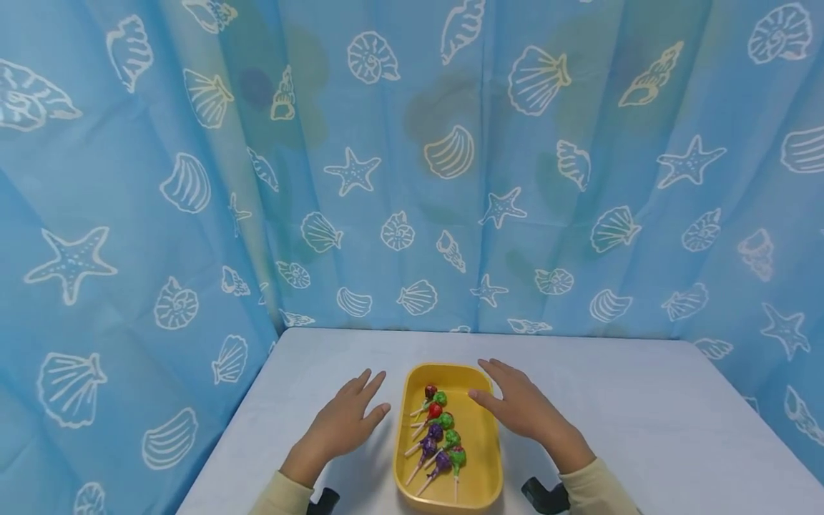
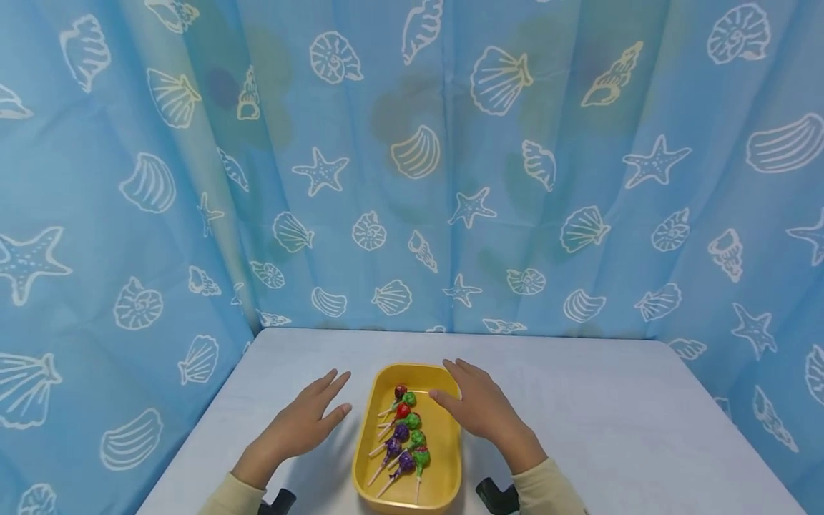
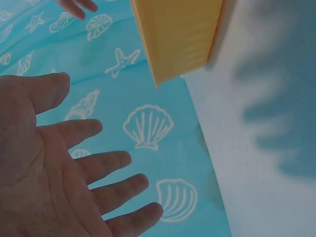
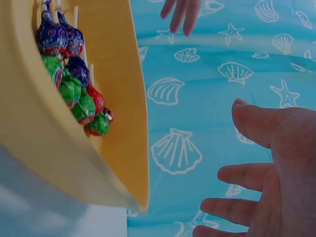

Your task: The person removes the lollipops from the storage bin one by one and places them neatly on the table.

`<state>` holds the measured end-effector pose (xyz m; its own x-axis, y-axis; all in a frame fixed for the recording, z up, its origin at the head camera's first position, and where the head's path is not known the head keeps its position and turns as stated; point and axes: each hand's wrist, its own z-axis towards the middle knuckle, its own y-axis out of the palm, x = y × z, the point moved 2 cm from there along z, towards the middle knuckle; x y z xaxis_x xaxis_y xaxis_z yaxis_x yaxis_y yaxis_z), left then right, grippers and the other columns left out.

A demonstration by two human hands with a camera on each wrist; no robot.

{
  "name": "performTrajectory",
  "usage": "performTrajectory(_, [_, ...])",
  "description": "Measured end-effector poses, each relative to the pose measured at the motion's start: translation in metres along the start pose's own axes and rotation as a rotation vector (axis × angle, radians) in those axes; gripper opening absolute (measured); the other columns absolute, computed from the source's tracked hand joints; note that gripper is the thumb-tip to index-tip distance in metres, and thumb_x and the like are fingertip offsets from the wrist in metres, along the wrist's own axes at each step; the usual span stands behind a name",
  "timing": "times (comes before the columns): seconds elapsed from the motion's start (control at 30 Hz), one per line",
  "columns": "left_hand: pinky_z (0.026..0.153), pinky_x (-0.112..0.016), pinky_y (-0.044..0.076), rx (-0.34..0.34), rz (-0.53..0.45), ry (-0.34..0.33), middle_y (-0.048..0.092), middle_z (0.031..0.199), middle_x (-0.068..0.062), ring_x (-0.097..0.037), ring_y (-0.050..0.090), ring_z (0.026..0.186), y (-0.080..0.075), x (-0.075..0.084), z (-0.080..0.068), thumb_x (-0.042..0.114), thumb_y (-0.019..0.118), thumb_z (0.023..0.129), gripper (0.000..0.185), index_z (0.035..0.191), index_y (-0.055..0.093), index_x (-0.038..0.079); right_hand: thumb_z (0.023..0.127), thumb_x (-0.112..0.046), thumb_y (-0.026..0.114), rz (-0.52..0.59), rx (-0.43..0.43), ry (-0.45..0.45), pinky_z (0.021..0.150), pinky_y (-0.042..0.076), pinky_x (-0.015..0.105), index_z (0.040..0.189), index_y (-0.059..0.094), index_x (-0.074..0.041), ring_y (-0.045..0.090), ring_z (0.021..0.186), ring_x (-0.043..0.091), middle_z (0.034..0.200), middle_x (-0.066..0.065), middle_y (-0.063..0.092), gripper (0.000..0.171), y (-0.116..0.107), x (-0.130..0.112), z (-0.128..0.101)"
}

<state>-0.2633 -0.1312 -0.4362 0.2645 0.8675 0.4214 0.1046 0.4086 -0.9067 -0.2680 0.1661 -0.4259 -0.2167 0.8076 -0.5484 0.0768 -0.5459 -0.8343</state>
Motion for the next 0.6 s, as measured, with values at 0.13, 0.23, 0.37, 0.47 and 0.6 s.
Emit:
performTrajectory(0.13, [0.113,-0.065,0.035,-0.015,-0.019,0.022,0.033,0.161,-0.019,-0.042,0.033,0.145,0.005,0.0,0.002,0.046,0.05,0.105,0.061,0.157,0.04,0.017,0.098,-0.051,0.061,0.032,-0.005,-0.004,0.114,0.031,0.067,0.151,0.046,-0.005,0.035,0.143,0.047,0.155,0.025,0.041,0.072,0.004,-0.005,0.002])
performTrajectory(0.23, [0.112,-0.064,0.036,-0.024,-0.027,0.021,0.034,0.161,-0.018,-0.042,0.034,0.145,0.01,0.0,0.004,0.044,0.049,0.106,0.059,0.157,0.04,0.018,0.099,-0.049,0.061,0.052,0.002,-0.016,0.114,0.031,0.066,0.15,0.047,-0.004,0.036,0.142,0.046,0.154,0.024,0.042,0.07,0.006,-0.005,0.005])
performTrajectory(0.37, [0.112,-0.064,0.036,-0.036,-0.048,0.015,0.035,0.16,-0.017,-0.041,0.036,0.144,0.015,0.002,0.004,0.041,0.049,0.106,0.057,0.157,0.04,0.018,0.1,-0.043,0.061,0.084,0.003,-0.032,0.115,0.031,0.064,0.15,0.047,-0.003,0.037,0.142,0.045,0.152,0.023,0.045,0.066,0.01,-0.006,0.007])
performTrajectory(0.47, [0.112,-0.065,0.036,-0.049,-0.073,0.011,0.036,0.16,-0.018,-0.042,0.036,0.144,0.017,0.004,0.004,0.041,0.05,0.106,0.058,0.157,0.04,0.017,0.101,-0.039,0.062,0.106,0.001,-0.041,0.116,0.032,0.063,0.15,0.047,-0.002,0.039,0.141,0.044,0.151,0.022,0.047,0.063,0.012,-0.007,0.008])
performTrajectory(0.6, [0.111,-0.067,0.037,-0.05,-0.091,0.009,0.036,0.159,-0.021,-0.044,0.037,0.142,0.02,0.006,0.004,0.039,0.049,0.106,0.057,0.157,0.039,0.015,0.1,-0.038,0.063,0.116,0.007,-0.052,0.115,0.033,0.062,0.149,0.048,-0.002,0.04,0.14,0.043,0.15,0.021,0.049,0.063,0.014,-0.009,0.011])
